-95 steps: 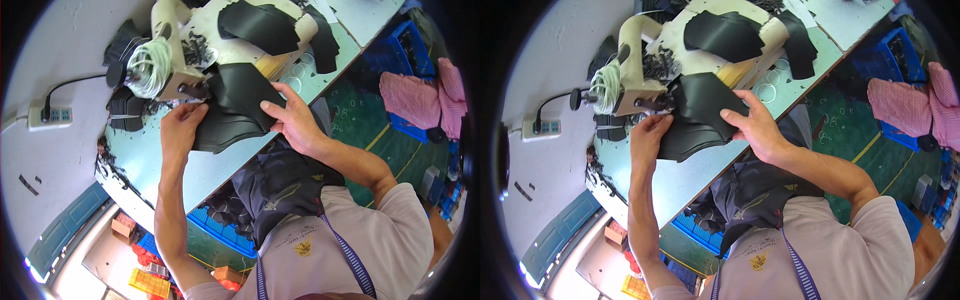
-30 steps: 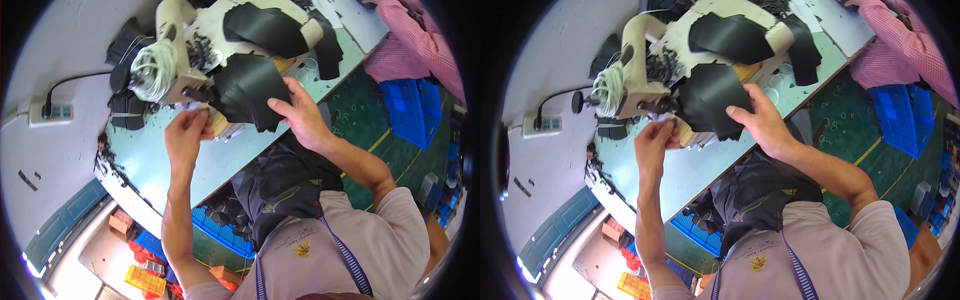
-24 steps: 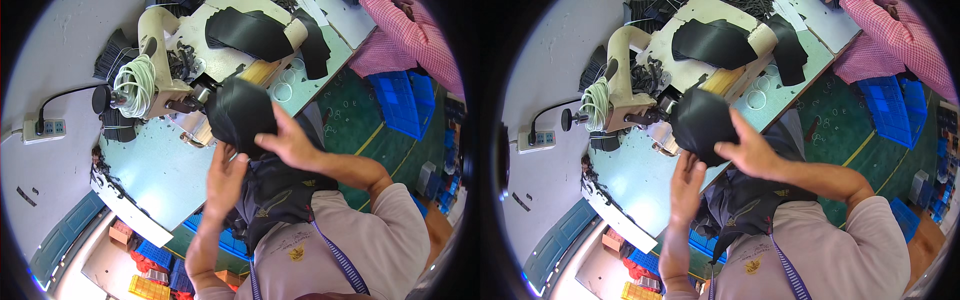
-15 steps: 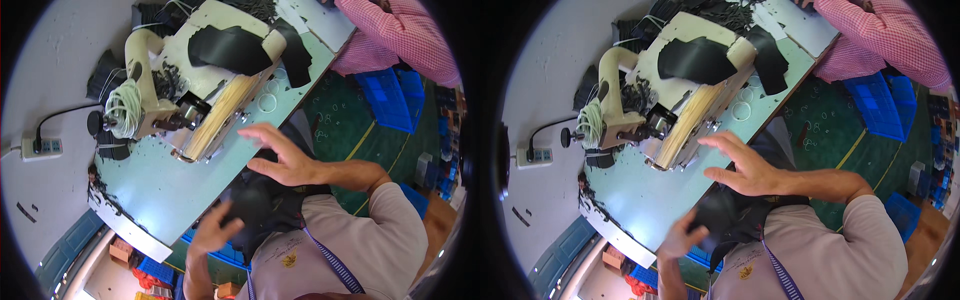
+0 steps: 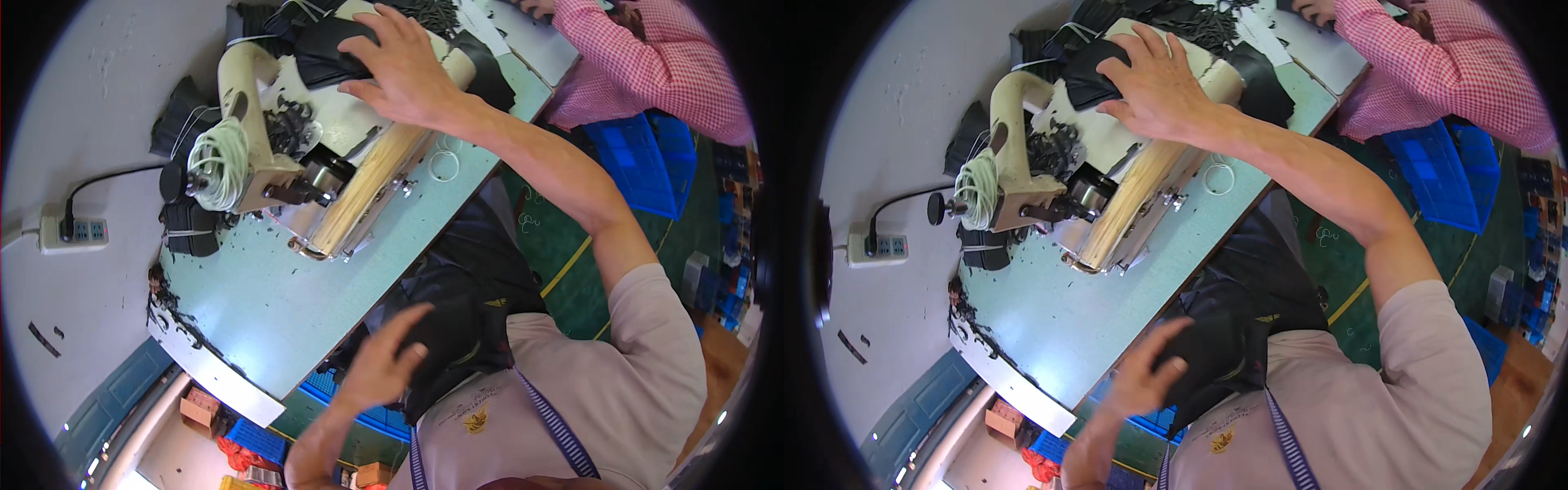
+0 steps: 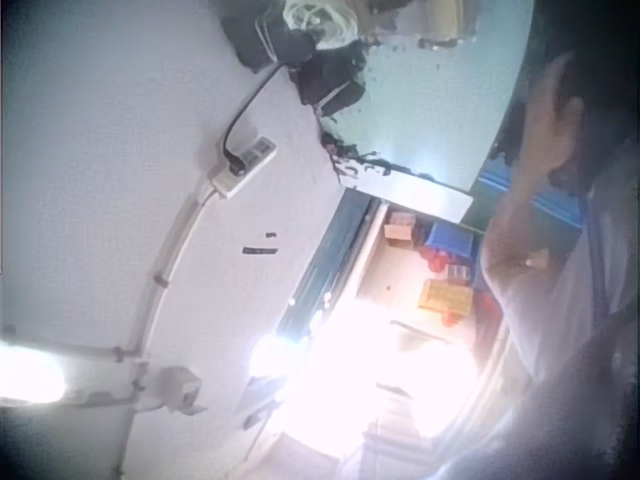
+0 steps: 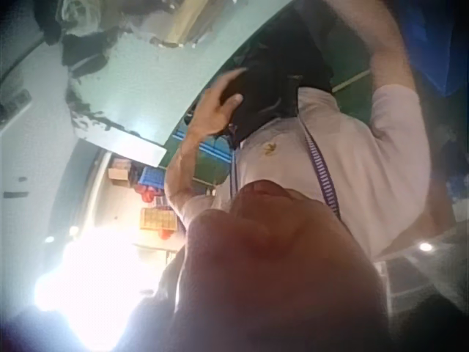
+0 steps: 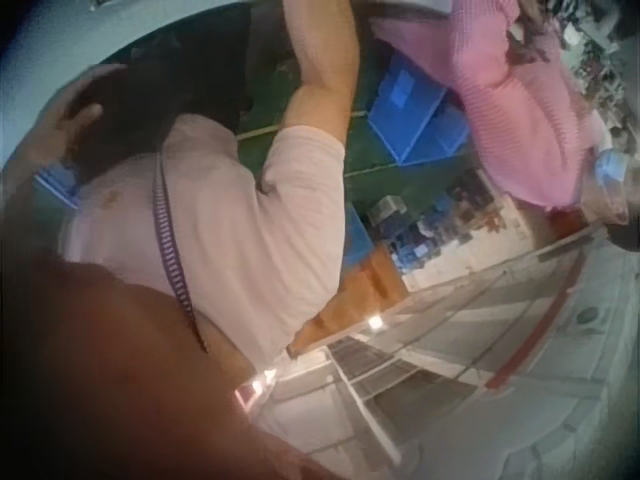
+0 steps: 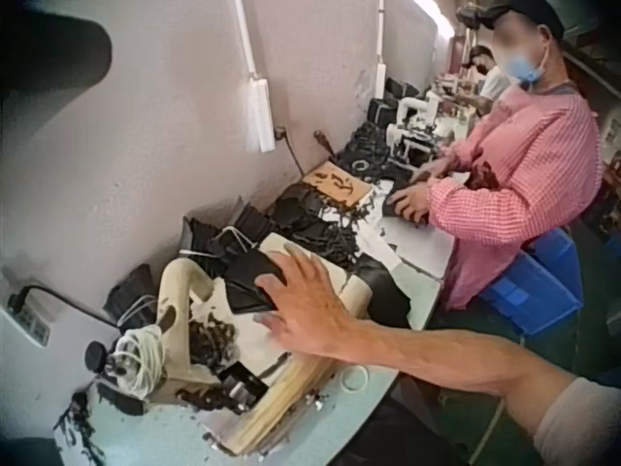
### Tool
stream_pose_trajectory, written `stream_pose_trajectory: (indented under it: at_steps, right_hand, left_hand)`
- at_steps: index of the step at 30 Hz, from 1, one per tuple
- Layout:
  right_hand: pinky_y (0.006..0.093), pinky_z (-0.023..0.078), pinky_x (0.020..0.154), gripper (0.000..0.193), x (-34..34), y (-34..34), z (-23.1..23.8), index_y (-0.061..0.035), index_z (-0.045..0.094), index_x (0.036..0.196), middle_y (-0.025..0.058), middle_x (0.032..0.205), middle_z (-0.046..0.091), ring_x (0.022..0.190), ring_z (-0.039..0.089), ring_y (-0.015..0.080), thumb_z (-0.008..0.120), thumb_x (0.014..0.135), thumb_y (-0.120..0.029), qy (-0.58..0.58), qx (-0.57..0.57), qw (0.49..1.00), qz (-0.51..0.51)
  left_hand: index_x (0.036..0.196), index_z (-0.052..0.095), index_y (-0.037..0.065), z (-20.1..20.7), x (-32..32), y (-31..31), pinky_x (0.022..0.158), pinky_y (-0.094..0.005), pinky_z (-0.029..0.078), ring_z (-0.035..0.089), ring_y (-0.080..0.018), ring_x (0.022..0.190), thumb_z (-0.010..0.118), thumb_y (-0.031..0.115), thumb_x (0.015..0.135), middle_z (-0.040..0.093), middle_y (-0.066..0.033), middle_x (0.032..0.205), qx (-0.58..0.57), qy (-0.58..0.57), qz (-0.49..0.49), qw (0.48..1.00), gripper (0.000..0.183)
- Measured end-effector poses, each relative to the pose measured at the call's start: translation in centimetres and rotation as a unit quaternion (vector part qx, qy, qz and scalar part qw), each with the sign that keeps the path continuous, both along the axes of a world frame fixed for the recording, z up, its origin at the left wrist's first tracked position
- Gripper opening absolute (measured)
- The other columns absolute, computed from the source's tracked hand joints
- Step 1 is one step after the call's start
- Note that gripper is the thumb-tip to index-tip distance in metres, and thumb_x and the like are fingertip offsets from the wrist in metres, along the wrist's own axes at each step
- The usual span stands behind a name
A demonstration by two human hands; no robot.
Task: Skiving the edges of leather shoe upper components using a skiving machine and then stacking them.
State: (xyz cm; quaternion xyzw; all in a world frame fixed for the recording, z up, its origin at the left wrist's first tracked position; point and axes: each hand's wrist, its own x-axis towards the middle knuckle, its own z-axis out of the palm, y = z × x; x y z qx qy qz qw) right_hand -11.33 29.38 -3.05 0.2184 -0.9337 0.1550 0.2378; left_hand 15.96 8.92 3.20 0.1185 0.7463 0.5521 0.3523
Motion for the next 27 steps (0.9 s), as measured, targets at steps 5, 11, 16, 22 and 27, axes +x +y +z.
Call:
stream_pose_trajectory:
  at_steps: [5,11,16,22,27]
  right_hand:
    - [0.0445,0.042,0.102,0.026,3.1,-0.1,2.7,-0.0078,0.065,0.109,0.0113,0.119,0.061,0.122,0.051,0.0345,0.072,0.087,-0.02,-0.096,-0.167,0.959,0.206]
    - [0.0423,0.045,0.094,0.018,4.9,-1.1,2.7,-0.0054,0.068,0.101,0.0123,0.095,0.066,0.107,0.057,0.0329,0.068,0.087,-0.017,-0.295,-0.103,0.907,0.283]
    - [0.0412,0.043,0.103,0.035,4.8,0.0,4.4,-0.0052,0.062,0.117,0.0122,0.12,0.06,0.123,0.049,0.0317,0.072,0.085,-0.014,-0.365,0.002,0.893,0.265]
    - [0.0424,0.043,0.104,0.061,4.2,-1.4,2.6,-0.0073,0.055,0.132,0.0112,0.128,0.055,0.125,0.049,0.0315,0.079,0.076,-0.012,-0.237,0.028,0.923,0.301]
    - [0.0429,0.045,0.098,0.042,3.0,0.0,2.8,-0.006,0.064,0.117,0.0116,0.108,0.061,0.116,0.053,0.0299,0.075,0.077,-0.008,-0.296,0.061,0.908,0.291]
  left_hand:
    - [0.112,0.061,-0.001,-2.0,-9.7,-7.0,0.07,-0.0295,0.049,0.06,-0.0093,0.079,0.071,0.016,0.09,0.066,-0.0023,0.086,-0.039,-0.143,0.169,0.974,0.029]
    - [0.088,0.071,0.002,-1.6,-15.6,-8.2,0.06,-0.025,0.045,0.056,-0.0055,0.065,0.072,0.025,0.091,0.066,-0.0002,0.075,-0.212,-0.155,0.108,0.959,0.024]
    - [0.084,0.072,0.002,-1.2,-18.5,-8.6,0.059,-0.024,0.043,0.056,-0.0056,0.064,0.07,0.029,0.093,0.065,0.0009,0.074,-0.258,-0.154,0.054,0.952,0.028]
    - [0.101,0.072,0.0,-1.2,-18.5,-6.9,0.073,-0.0253,0.05,0.061,-0.008,0.075,0.07,0.028,0.093,0.069,-0.0031,0.085,-0.271,-0.128,0.054,0.953,0.03]
    - [0.099,0.071,-0.001,-1.8,-16.7,-8.0,0.07,-0.0265,0.048,0.061,-0.0093,0.072,0.073,0.021,0.09,0.069,-0.0035,0.084,-0.188,-0.121,0.098,0.97,0.024]
